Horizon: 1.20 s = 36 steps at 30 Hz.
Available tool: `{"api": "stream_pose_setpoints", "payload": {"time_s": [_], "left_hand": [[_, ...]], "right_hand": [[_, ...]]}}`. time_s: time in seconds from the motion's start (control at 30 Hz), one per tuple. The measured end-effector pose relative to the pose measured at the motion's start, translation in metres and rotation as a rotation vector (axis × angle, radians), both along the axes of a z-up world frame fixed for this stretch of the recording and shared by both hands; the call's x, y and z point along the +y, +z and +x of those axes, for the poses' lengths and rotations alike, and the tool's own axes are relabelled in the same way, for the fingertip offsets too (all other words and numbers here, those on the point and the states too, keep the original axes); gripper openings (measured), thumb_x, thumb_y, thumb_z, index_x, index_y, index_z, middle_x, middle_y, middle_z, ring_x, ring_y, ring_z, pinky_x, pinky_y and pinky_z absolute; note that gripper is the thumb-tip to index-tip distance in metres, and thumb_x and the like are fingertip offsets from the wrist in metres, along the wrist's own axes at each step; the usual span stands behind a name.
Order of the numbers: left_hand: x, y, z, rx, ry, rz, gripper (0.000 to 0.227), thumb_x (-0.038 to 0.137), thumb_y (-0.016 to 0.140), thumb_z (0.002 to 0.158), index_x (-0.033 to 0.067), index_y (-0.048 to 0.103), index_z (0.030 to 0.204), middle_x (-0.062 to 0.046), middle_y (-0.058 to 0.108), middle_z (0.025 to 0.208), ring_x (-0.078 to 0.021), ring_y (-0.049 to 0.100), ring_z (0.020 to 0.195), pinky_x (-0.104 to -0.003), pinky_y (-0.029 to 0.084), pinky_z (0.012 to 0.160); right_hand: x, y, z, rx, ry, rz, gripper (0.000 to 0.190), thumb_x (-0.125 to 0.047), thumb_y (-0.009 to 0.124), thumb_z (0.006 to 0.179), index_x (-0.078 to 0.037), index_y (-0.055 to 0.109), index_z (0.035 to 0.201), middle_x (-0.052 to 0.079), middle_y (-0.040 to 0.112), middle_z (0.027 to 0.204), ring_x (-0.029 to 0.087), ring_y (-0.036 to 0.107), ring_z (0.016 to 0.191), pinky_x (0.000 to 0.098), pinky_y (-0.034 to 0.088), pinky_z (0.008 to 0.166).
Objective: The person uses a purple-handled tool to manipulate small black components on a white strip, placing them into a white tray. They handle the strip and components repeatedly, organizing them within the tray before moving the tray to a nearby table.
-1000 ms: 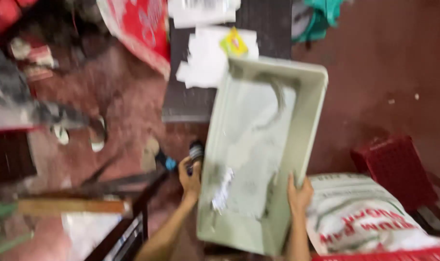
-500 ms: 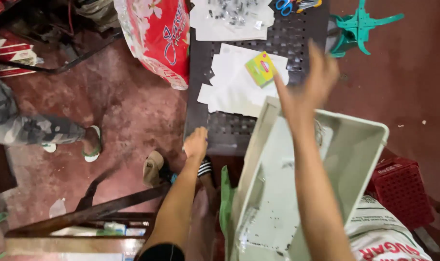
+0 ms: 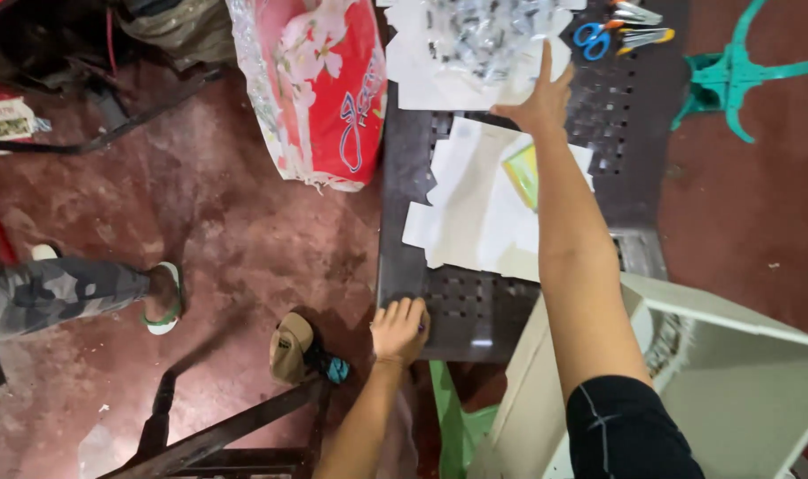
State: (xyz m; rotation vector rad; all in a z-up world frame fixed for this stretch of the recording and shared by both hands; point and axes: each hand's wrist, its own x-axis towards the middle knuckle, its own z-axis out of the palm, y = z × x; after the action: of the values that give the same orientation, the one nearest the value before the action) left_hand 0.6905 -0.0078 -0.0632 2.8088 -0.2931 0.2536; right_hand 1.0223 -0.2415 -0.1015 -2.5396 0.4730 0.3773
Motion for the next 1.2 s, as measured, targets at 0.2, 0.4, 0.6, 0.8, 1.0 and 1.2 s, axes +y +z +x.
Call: {"api": "stream_pose_setpoints", "payload": {"time_s": [0.2, 0.4, 0.6, 0.8, 1.0, 1.2], "left_hand": [[0.002, -0.003, 0.005, 0.020, 0.007, -0.018, 0.015, 0.016, 0.055, 0.078, 0.0174, 0.044, 0.067, -0.001, 0.036, 0.060, -0.0201, 0.040, 0.053, -0.034, 0.028, 0.049], [0.002, 0.006, 0.012, -0.009, -0.014, -0.021, 0.017, 0.013, 0.053, 0.077, 0.0171, 0.042, 0.065, 0.001, 0.034, 0.059, -0.0175, 0.036, 0.050, -0.031, 0.026, 0.048], [0.004, 0.000, 0.010, 0.006, -0.009, -0.033, 0.016, 0.014, 0.052, 0.081, 0.0162, 0.045, 0.066, 0.000, 0.036, 0.059, -0.0180, 0.038, 0.051, -0.032, 0.027, 0.048], [0.003, 0.004, 0.011, -0.012, -0.017, -0.059, 0.017, 0.010, 0.053, 0.078, 0.0158, 0.043, 0.066, 0.001, 0.034, 0.058, -0.0151, 0.034, 0.049, -0.029, 0.023, 0.048], [0.002, 0.002, 0.009, -0.043, -0.015, -0.026, 0.014, 0.012, 0.054, 0.079, 0.0148, 0.045, 0.068, 0.000, 0.034, 0.059, -0.0173, 0.037, 0.050, -0.031, 0.025, 0.047], [0.000, -0.008, 0.000, 0.009, -0.005, -0.029, 0.018, 0.018, 0.053, 0.080, 0.0164, 0.042, 0.066, -0.001, 0.036, 0.060, -0.0196, 0.040, 0.053, -0.033, 0.028, 0.049]], "right_hand": [[0.027, -0.026, 0.040, 0.023, 0.030, -0.101, 0.115, -0.045, 0.090, 0.071, -0.043, -0.001, 0.141, 0.024, 0.000, 0.146, 0.051, 0.026, 0.128, 0.0525, 0.048, 0.079], [0.074, -0.046, 0.065, -0.046, 0.132, -0.260, 0.107, -0.055, 0.087, 0.072, -0.046, 0.006, 0.141, 0.022, 0.000, 0.144, 0.050, 0.032, 0.124, 0.0506, 0.051, 0.075], [0.083, -0.091, 0.080, -0.222, 0.055, -0.332, 0.059, -0.041, 0.071, 0.085, -0.035, 0.039, 0.133, 0.019, 0.017, 0.133, 0.039, 0.042, 0.103, 0.0470, 0.055, 0.063], [0.061, -0.098, 0.069, -0.321, -0.168, 0.052, 0.023, -0.004, 0.055, 0.086, -0.012, 0.046, 0.105, 0.006, 0.036, 0.109, 0.027, 0.058, 0.081, 0.0401, 0.046, 0.068], [0.034, -0.099, 0.076, -0.648, -0.221, 0.401, 0.013, 0.003, 0.057, 0.072, -0.007, 0.053, 0.065, 0.003, 0.053, 0.053, 0.012, 0.057, 0.038, 0.0306, 0.047, 0.037], [0.006, -0.065, 0.089, -0.284, -0.722, 0.689, 0.018, 0.003, 0.070, 0.069, -0.007, 0.058, 0.060, 0.009, 0.060, 0.069, 0.016, 0.056, 0.058, 0.0238, 0.059, 0.043]]}}
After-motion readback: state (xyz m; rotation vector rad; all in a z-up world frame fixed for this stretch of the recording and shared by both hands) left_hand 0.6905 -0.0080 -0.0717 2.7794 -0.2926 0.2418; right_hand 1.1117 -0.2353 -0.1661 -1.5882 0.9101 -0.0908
